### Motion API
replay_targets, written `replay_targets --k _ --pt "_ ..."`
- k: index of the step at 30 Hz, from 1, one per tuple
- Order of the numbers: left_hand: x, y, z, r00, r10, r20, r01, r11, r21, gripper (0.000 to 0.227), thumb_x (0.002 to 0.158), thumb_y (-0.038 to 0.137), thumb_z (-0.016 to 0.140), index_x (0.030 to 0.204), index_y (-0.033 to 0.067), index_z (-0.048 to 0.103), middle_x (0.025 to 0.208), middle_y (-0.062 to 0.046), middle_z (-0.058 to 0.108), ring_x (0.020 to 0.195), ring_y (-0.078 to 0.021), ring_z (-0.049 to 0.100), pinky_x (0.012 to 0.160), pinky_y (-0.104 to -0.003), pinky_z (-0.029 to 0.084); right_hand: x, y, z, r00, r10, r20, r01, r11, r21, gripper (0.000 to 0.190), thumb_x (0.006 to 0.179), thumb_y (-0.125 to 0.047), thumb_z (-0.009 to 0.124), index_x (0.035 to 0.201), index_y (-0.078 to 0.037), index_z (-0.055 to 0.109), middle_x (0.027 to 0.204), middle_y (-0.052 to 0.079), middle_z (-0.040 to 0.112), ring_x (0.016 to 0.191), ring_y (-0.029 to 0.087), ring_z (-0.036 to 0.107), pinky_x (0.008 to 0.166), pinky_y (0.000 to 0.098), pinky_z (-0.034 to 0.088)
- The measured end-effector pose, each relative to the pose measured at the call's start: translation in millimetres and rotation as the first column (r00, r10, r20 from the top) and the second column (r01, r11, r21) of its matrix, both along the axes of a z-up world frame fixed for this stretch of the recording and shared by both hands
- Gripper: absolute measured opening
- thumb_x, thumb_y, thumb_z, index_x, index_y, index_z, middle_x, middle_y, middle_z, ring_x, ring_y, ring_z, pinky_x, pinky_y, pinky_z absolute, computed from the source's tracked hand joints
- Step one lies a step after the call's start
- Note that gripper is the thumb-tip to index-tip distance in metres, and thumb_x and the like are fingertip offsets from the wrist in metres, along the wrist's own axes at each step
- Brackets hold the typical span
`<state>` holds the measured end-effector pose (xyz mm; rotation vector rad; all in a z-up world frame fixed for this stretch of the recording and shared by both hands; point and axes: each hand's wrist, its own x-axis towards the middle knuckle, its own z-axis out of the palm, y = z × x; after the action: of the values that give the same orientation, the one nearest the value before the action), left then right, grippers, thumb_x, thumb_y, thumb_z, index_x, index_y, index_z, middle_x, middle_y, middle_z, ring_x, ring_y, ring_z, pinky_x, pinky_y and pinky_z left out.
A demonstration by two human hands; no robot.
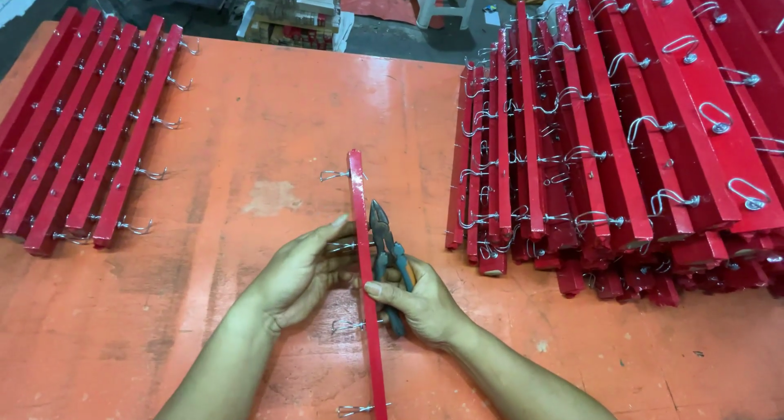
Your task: Adjusting and securing metal hooks on red bars using pliers
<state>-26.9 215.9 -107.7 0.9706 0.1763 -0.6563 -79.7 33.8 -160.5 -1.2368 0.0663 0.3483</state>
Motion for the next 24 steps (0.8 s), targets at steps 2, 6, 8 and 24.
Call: replay_targets --k 2,6,8,24 --pt "0 1 -2 0.999 -0.019 0.037 0.019 1.000 0.011 0.026 0.098 0.026 0.056 0.105 0.0044 0.070 0.099 -0.014 0.075 0.081 -0.0215 0.065 0.065 -0.032 0.044 0 0 3 1.000 0.008 0.005 -0.008 1.000 -0.005 0.026 0.084 -0.015 0.078 0.097 -0.002 0.059 0.071 0.004 0.059 0.055 0.012 0.058 0.047 0.0274 0.053" --pt "-1 -1 2 0.996 -0.023 0.089 0.016 0.996 0.083 0.031 0.083 0.002 0.071 0.114 0.0008 0.075 0.094 -0.013 0.077 0.072 -0.0199 0.064 0.064 -0.029 0.046 -2 2 6 0.999 0.032 0.006 -0.032 0.999 0.036 0.024 0.084 -0.010 0.078 0.094 -0.001 0.058 0.070 0.006 0.058 0.056 0.013 0.056 0.050 0.0279 0.051" --pt "-1 -5 9 0.999 0.013 0.046 -0.018 0.992 0.122 0.035 0.079 -0.003 0.072 0.114 -0.0021 0.072 0.099 -0.016 0.076 0.081 -0.0252 0.068 0.073 -0.035 0.053 -2 2 6 0.999 0.044 0.015 -0.044 0.999 0.015 0.023 0.083 -0.010 0.079 0.096 -0.001 0.062 0.075 0.006 0.064 0.060 0.012 0.058 0.053 0.0268 0.051" --pt "-20 -10 -12 0.960 0.143 0.242 -0.188 0.966 0.176 0.043 0.072 -0.007 0.079 0.112 0.0026 0.065 0.095 -0.014 0.074 0.085 -0.0203 0.069 0.079 -0.032 0.060 -2 -11 12 0.973 0.232 0.006 -0.231 0.971 -0.064 0.027 0.083 -0.013 0.081 0.096 -0.005 0.058 0.068 0.003 0.059 0.052 0.013 0.061 0.047 0.0248 0.050"
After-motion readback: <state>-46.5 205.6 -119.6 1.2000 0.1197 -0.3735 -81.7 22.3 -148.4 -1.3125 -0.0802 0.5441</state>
